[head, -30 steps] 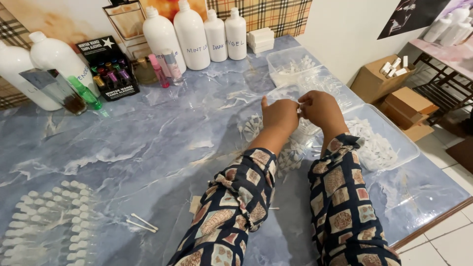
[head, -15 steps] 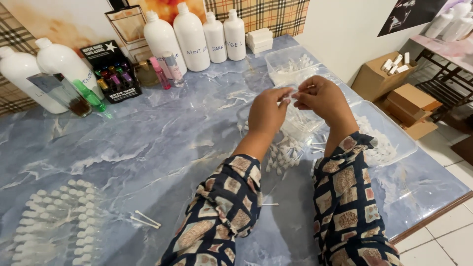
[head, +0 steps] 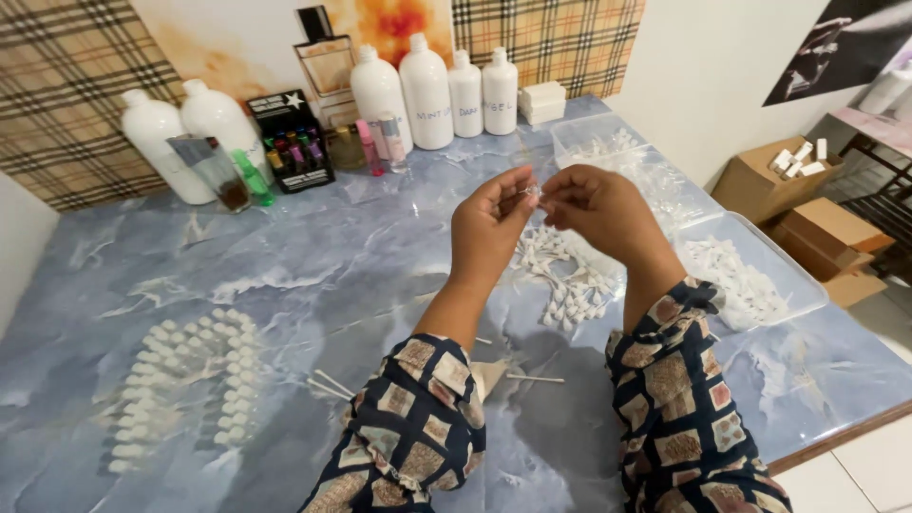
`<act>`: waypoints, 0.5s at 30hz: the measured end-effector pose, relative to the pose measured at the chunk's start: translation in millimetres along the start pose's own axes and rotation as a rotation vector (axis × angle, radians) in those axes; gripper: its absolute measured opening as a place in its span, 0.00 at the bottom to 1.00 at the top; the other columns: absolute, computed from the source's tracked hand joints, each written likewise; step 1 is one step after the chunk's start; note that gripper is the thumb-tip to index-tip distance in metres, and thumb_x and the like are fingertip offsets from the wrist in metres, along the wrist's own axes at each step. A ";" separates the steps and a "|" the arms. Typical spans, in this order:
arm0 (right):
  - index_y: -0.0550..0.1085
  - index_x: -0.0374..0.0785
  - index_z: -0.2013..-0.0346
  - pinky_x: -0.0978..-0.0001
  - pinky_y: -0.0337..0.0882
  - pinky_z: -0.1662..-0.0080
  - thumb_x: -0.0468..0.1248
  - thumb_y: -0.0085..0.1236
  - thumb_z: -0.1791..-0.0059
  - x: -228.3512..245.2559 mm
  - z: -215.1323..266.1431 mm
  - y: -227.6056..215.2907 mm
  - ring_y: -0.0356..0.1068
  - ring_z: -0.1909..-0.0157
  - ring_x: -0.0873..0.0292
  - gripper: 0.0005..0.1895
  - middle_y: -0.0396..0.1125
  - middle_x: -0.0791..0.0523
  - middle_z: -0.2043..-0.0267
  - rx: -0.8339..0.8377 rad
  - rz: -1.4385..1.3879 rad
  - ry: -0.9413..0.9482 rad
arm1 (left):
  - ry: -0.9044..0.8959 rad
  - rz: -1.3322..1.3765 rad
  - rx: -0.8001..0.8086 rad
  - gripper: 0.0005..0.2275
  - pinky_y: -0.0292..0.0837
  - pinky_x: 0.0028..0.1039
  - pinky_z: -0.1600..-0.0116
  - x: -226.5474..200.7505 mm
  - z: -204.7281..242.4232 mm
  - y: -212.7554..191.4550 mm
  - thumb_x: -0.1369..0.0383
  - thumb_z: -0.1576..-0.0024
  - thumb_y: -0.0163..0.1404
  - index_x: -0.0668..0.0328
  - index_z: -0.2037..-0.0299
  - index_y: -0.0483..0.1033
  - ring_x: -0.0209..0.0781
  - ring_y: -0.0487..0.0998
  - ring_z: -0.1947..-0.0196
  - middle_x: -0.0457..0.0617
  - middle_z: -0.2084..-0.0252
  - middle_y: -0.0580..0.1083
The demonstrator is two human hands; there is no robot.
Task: Assembling small perfume sample vials by attaching stems and caps.
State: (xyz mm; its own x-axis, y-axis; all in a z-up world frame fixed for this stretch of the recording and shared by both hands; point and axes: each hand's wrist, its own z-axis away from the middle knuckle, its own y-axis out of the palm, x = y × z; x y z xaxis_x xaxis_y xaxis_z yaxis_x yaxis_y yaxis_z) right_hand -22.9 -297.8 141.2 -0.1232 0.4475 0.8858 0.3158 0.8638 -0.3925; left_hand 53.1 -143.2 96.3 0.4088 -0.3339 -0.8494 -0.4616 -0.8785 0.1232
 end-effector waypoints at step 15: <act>0.79 0.45 0.59 0.57 0.76 0.57 0.41 0.69 0.58 -49.4 13.2 137.3 0.78 0.62 0.50 0.15 0.77 0.57 0.69 0.007 0.320 -0.090 | -0.286 -0.067 -0.184 0.12 0.83 0.35 0.51 19.6 86.6 -91.7 0.75 0.39 0.53 0.58 0.47 0.82 0.52 0.83 0.54 0.61 0.51 0.80</act>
State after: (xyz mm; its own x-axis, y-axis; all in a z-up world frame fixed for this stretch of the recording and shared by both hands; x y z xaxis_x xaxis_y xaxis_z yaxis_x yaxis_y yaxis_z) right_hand 14.1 -198.3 40.2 -0.1015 0.7145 0.6923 0.3453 0.6779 -0.6490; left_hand 35.3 -39.6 23.9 0.1846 -0.1867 -0.9649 -0.2810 -0.9508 0.1302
